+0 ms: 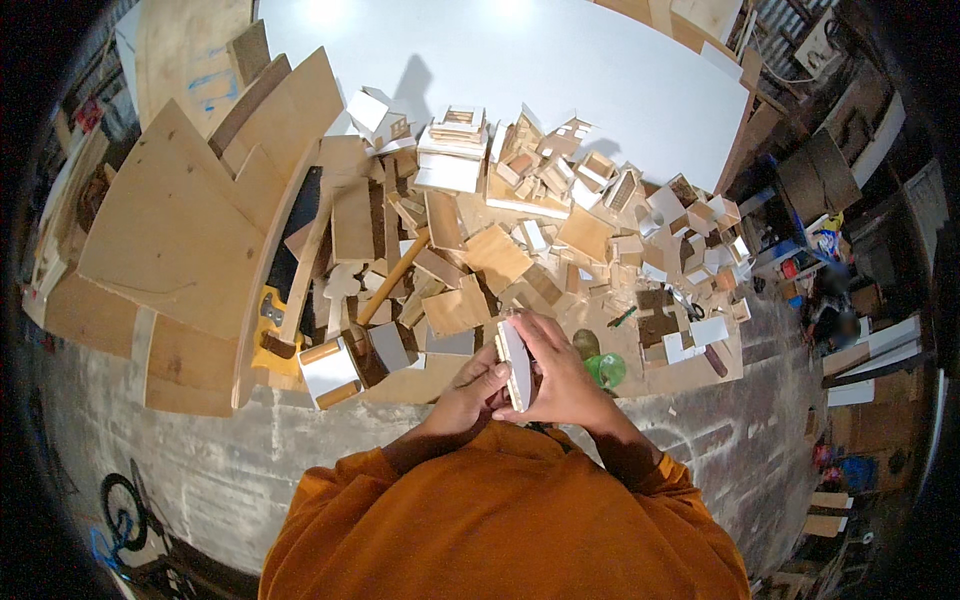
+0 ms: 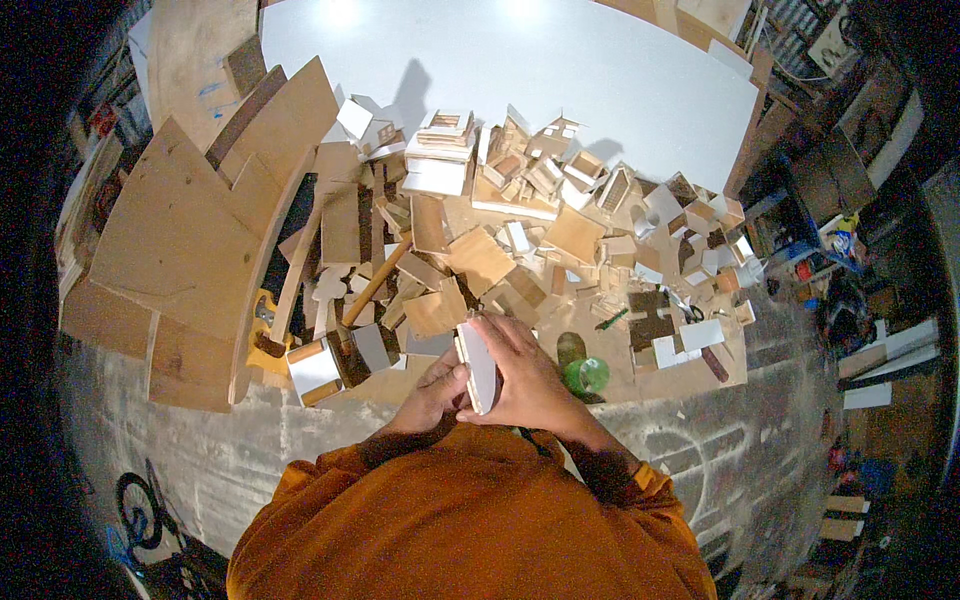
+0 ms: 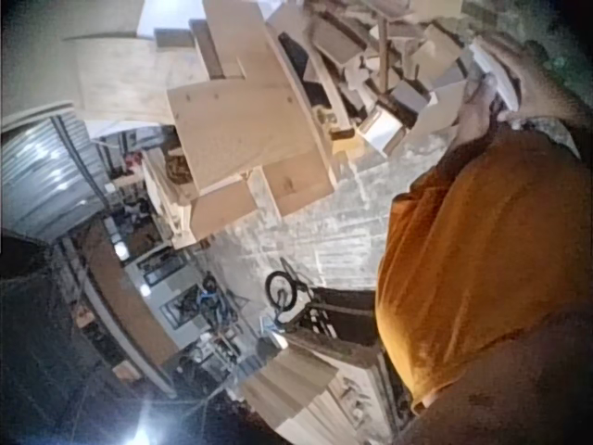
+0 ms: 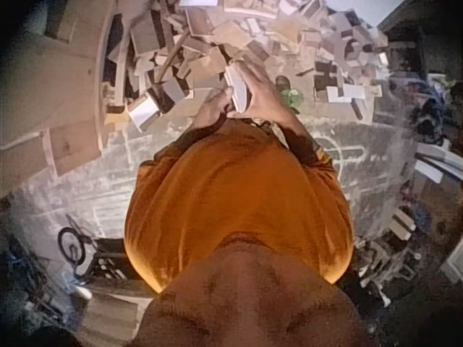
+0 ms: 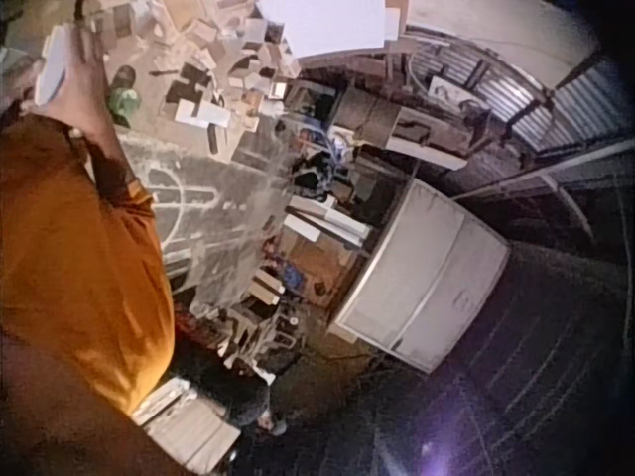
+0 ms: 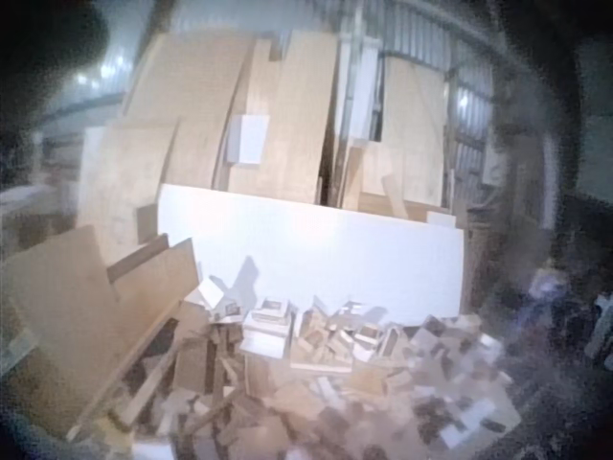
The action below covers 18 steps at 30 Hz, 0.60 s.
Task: The person assembles small wooden model components on a workbench by picking up pieces, applying glue from a bottle, and pressing them together by hand.
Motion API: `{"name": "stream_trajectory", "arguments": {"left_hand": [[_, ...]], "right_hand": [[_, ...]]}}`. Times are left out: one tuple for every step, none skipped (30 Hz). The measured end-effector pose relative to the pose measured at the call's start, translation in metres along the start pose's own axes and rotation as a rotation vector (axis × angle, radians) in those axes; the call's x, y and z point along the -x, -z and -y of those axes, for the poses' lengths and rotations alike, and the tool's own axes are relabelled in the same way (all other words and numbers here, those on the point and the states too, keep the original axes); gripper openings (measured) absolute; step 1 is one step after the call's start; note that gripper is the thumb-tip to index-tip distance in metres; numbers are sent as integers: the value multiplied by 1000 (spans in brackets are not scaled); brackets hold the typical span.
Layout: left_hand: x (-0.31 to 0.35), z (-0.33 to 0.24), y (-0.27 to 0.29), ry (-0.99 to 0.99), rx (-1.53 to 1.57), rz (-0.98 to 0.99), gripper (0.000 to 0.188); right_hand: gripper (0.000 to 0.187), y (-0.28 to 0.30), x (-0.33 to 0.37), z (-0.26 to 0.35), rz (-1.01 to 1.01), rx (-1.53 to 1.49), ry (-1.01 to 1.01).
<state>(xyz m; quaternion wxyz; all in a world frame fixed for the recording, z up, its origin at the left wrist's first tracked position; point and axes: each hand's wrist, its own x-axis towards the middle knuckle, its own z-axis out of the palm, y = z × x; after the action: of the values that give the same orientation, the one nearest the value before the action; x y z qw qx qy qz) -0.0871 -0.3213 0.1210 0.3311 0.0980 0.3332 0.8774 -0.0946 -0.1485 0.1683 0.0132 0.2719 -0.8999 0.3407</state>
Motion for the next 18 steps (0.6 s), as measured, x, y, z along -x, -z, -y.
{"name": "stream_trajectory", "arguments": {"left_hand": [[0, 0, 0, -8, -17, 0, 55], [-1, 0, -1, -13, -35, 5, 56], [-1, 1, 1, -24, -96, 9, 55], [1, 2, 6, -36, -155, 14, 55], [2, 3, 8, -46, -215, 20, 54], [4, 4, 8, -43, -225, -17, 52], [6, 7, 10, -32, -228, -26, 52], [8, 10, 13, -19, -232, -30, 51], [12, 14, 18, -12, -238, -42, 51], [15, 25, 33, 33, -219, -33, 52], [20, 25, 36, 95, -186, -71, 53], [25, 23, 36, 157, -153, -110, 53], [27, 20, 34, 218, -121, -150, 54], [31, 11, 27, 235, -132, -180, 54], [32, 8, 25, 249, -123, -190, 55], [33, 7, 24, 262, -113, -200, 55], [35, 5, 23, 272, -105, -213, 55], [36, 3, 21, 258, -52, -203, 55]], "right_hand": [[111, 0, 0, 2, 1, -41, -21], [111, 0, 1, 3, -2, -80, -43], [111, -1, 3, 4, 8, -89, -51], [110, -4, 5, 3, 17, -96, -60], [110, -7, 6, 2, 25, -104, -70], [108, -10, 7, 1, 31, -74, -49], [102, -17, 9, -2, 9, -34, -32], [97, -26, 14, -6, -16, 8, -16], [92, -32, 16, -7, -38, 48, 7], [85, -34, 17, -2, 8, 7, -37], [89, -37, 21, -6, 60, -24, -42], [92, -42, 26, -14, 113, -56, -45], [96, -43, 29, -19, 166, -88, -48], [99, -43, 30, -18, 200, -141, -67], [101, -42, 30, -18, 210, -132, -74], [102, -42, 30, -18, 221, -123, -80], [104, -40, 28, -16, 231, -116, -83], [105, -37, 26, -14, 220, -160, -97]]}}
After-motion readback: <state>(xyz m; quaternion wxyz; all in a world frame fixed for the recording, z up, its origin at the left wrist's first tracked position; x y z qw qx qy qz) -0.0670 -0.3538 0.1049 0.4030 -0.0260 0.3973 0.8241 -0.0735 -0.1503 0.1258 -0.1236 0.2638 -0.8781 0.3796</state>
